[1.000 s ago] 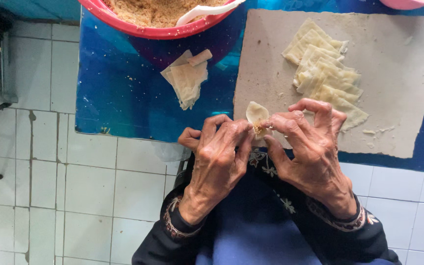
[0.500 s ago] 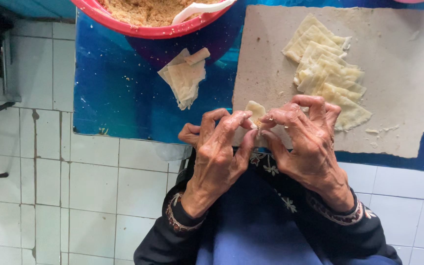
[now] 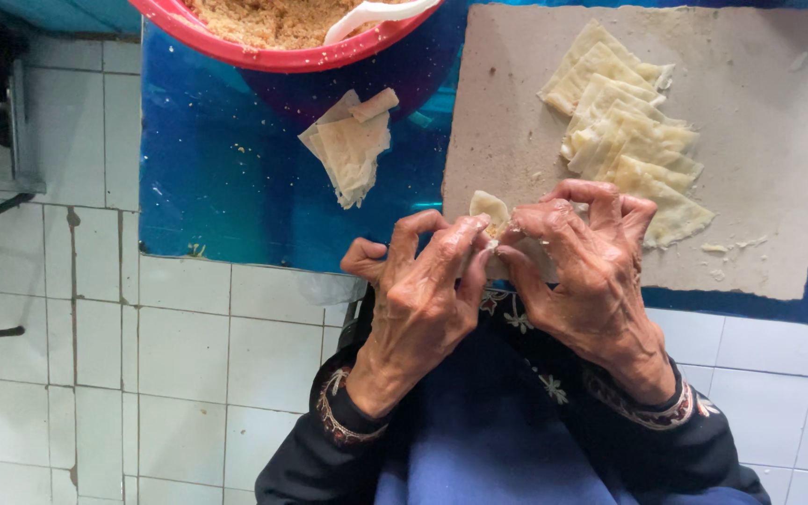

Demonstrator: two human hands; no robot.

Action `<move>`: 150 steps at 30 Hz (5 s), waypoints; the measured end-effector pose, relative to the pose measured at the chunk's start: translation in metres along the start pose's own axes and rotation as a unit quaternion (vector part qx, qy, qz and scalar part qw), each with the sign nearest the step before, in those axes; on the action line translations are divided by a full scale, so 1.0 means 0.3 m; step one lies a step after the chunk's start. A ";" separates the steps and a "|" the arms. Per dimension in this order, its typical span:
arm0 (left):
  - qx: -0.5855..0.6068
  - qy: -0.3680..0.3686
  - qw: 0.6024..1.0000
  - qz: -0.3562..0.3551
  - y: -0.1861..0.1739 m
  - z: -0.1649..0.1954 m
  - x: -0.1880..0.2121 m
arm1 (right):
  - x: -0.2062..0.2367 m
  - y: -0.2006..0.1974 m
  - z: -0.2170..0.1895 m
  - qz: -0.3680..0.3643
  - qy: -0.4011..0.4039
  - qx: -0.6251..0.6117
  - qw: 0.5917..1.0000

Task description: The person sits at a low table folding thin square wrappers in half into triangles and stacking the folded pieces on a board. They then spoon brown filling from a red bowl onto a wrapper and fold the wrapper over the filling, adding finished pieces to the stack.

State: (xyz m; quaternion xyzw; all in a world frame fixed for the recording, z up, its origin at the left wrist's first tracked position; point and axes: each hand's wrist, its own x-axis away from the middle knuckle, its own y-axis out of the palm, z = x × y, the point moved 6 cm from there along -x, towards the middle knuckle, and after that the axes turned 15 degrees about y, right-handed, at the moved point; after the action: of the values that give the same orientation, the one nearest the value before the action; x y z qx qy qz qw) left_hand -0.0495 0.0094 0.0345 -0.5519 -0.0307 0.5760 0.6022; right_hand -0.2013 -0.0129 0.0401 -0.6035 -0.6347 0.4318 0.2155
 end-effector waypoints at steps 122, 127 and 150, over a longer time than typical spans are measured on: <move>-0.038 0.043 0.997 -0.050 0.012 -0.080 -0.023 | -0.075 -0.005 -0.037 -0.051 -0.092 0.109 0.988; 0.001 0.018 0.999 -0.028 0.021 -0.092 -0.021 | -0.076 -0.017 -0.055 -0.027 -0.109 0.143 0.983; -0.038 0.048 0.997 -0.045 0.017 -0.082 -0.037 | -0.094 -0.024 -0.071 0.000 -0.109 0.205 0.973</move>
State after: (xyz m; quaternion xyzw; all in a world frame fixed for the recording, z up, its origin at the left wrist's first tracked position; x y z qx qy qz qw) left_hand -0.0399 -0.0154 0.0280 -0.5992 -0.0483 0.5201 0.6068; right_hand -0.1834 -0.0328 0.0642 -0.4957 -0.5525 0.6158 0.2643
